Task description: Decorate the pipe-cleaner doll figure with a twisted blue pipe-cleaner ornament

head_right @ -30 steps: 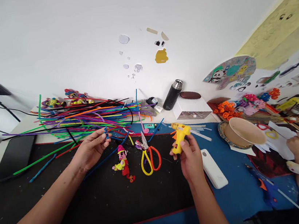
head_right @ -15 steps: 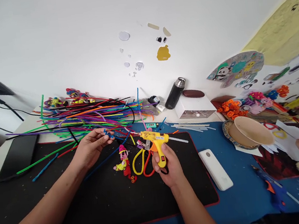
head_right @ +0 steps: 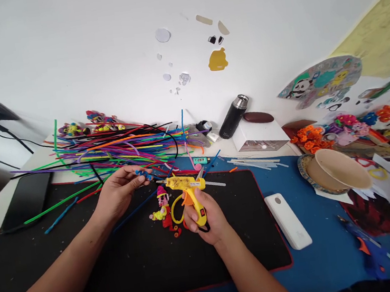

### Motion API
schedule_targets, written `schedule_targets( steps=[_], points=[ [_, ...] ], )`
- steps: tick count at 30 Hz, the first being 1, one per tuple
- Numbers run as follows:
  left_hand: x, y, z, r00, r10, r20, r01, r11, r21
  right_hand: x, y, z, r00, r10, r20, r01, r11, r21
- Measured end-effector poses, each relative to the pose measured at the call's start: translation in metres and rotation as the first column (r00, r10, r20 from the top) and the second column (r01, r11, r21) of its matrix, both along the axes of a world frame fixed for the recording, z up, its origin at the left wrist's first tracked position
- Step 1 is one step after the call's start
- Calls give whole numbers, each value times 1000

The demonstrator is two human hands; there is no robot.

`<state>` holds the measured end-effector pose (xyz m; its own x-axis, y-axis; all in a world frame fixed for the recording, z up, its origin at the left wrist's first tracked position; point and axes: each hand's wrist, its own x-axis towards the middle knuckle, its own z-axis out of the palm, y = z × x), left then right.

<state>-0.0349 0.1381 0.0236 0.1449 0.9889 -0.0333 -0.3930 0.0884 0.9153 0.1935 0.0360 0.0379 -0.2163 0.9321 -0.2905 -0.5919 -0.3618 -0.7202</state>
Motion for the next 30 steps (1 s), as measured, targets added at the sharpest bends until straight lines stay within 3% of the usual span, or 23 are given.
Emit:
schedule_targets(
  steps=[3,8,18,30],
  points=[
    [0,0,0,1000,-7,-15,7,1000,16,-3,1,1,999,25,26,-25,1000,-5],
    [0,-2,-1,999,-17,-44,19,999,38,-9,4,3,975,6,221,-13,999,30],
    [-1,-3,-4,997,-31,-64,34,998,45,-22,13,15,844,-33,536,-48,989,138],
    [0,-5,-1,995,-19,-100,23,999,41,-25,16,16,796,-13,606,-70,991,113]
  ],
)
